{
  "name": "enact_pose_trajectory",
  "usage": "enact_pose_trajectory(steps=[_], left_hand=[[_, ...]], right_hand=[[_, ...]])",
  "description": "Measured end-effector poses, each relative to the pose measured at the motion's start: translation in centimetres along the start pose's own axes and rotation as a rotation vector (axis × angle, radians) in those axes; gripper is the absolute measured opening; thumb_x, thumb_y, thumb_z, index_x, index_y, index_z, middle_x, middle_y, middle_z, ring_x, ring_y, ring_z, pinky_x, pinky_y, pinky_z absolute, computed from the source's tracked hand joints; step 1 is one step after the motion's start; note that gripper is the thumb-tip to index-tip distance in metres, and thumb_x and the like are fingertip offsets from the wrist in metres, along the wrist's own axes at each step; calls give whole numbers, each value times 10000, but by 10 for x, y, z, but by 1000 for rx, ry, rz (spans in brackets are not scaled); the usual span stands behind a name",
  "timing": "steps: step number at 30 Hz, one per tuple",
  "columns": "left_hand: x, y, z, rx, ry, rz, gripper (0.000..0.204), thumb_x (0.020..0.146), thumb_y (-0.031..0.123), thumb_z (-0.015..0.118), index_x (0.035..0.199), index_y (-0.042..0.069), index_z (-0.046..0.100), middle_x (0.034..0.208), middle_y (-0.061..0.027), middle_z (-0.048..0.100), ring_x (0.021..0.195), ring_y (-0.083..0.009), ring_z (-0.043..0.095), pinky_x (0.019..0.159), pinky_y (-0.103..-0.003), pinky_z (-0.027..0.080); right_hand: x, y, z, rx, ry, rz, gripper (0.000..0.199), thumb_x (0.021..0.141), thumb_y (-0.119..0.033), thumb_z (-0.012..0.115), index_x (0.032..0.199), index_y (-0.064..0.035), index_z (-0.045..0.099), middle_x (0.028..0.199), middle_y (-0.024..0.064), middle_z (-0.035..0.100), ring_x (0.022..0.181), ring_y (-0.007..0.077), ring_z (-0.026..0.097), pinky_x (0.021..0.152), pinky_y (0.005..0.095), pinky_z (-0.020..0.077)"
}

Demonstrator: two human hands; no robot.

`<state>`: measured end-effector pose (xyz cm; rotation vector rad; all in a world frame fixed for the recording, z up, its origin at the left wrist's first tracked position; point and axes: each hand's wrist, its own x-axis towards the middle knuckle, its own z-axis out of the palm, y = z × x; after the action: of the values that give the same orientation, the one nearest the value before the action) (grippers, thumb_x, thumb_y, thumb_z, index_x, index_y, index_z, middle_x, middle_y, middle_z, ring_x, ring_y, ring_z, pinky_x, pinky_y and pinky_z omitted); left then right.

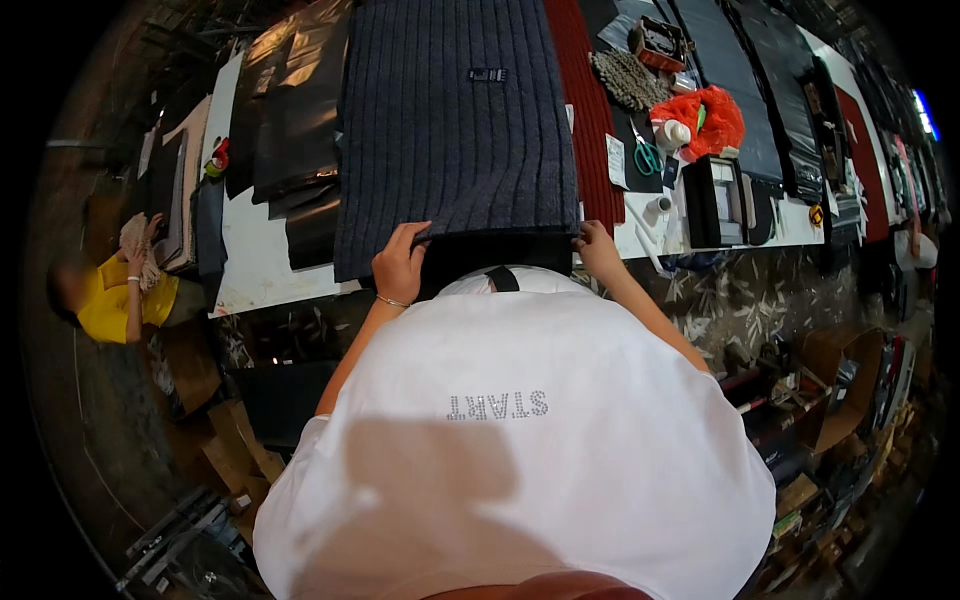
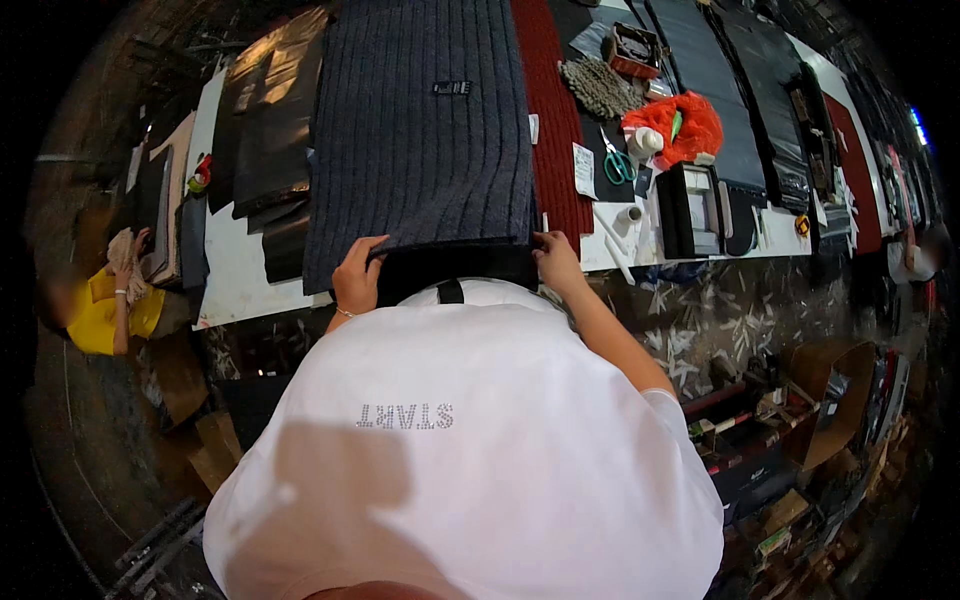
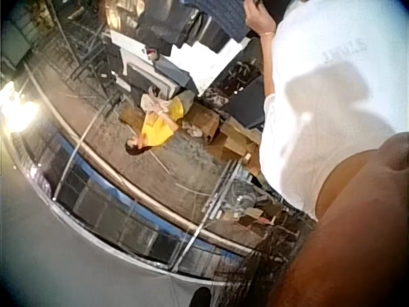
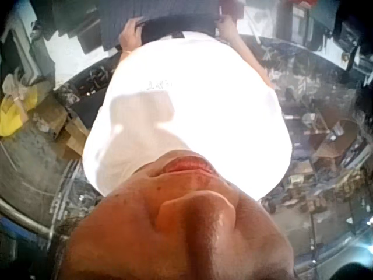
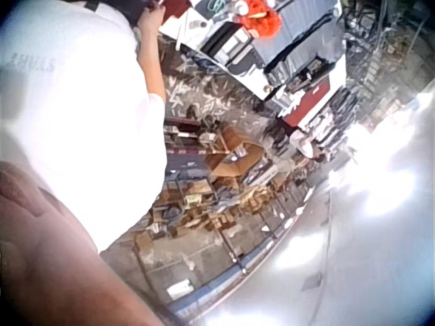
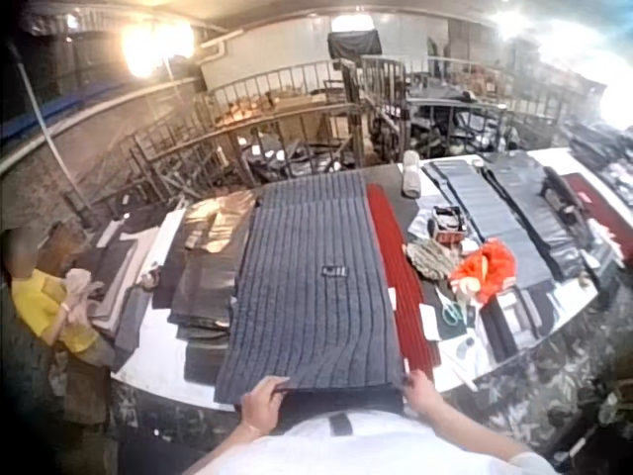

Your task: The person folds black rubber mats and inserts them into grey plastic shipping bags, then applies a shipping label to the outside of each bag.

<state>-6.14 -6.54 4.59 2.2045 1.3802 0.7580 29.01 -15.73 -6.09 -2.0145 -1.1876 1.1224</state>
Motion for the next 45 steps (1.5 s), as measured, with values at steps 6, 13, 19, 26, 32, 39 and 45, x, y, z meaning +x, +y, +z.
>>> enact_pose_trajectory(steps=[6, 13, 19, 26, 32, 39, 45], left_hand=[[2, -11, 7, -57, -1, -14, 249, 910, 72, 635, 1149, 118, 686, 1080, -89, 697, 850, -324, 699, 684, -350, 533], [-14, -25, 20, 8, -144, 108, 410, 851, 77, 696, 1255, 132, 644, 1226, -84, 648, 1056, -307, 668, 853, -368, 540], [-28, -18, 40, 176, -213, 257, 775, 670, 71, 816, 1396, 181, 572, 1428, -87, 496, 1358, -333, 454, 1111, -460, 398], [2, -12, 28, 219, -27, 151, 672, 607, -36, 792, 1240, 167, 689, 1096, -43, 635, 1018, -272, 641, 809, -381, 543], [38, 25, -27, 152, -12, 168, 517, 631, -43, 729, 1122, 118, 743, 940, -77, 677, 869, -298, 682, 717, -364, 549], [34, 90, -146, 169, -181, 193, 472, 646, -19, 719, 1102, 101, 750, 910, -103, 690, 823, -315, 687, 696, -368, 546], [48, 146, -234, 191, -445, 208, 364, 688, 37, 733, 1049, 72, 759, 878, -125, 688, 799, -327, 686, 674, -361, 536]], right_hand=[[-19, -8, 2, 161, 68, 29, 448, 852, 3, 654, 1299, -15, 626, 1312, 175, 562, 1203, 337, 589, 1053, 376, 452], [-31, -65, -3, 841, -279, 567, 319, 1019, -214, 523, 1277, -27, 539, 1002, 155, 688, 765, 263, 716, 612, 302, 573], [-34, -82, -11, 957, -345, 309, 222, 1027, -218, 509, 1134, -55, 616, 896, 119, 721, 697, 179, 675, 537, 289, 462], [-33, -129, -32, 995, -402, 83, 274, 1025, -238, 496, 1125, -18, 624, 957, 134, 720, 722, 196, 680, 619, 284, 478], [5, -94, -53, 824, -130, -194, 515, 991, -135, 523, 1492, -60, 426, 1363, 166, 567, 1212, 261, 581, 995, 341, 471], [16, -151, -70, 15, 320, -707, 1054, 697, 1, 807, 1589, -139, 262, 1640, 176, 207, 1518, 405, 196, 1223, 473, 237], [22, -146, -82, 49, -294, -796, 480, 765, -159, 792, 1227, -64, 702, 1247, 171, 679, 1229, 356, 613, 1082, 426, 443]])
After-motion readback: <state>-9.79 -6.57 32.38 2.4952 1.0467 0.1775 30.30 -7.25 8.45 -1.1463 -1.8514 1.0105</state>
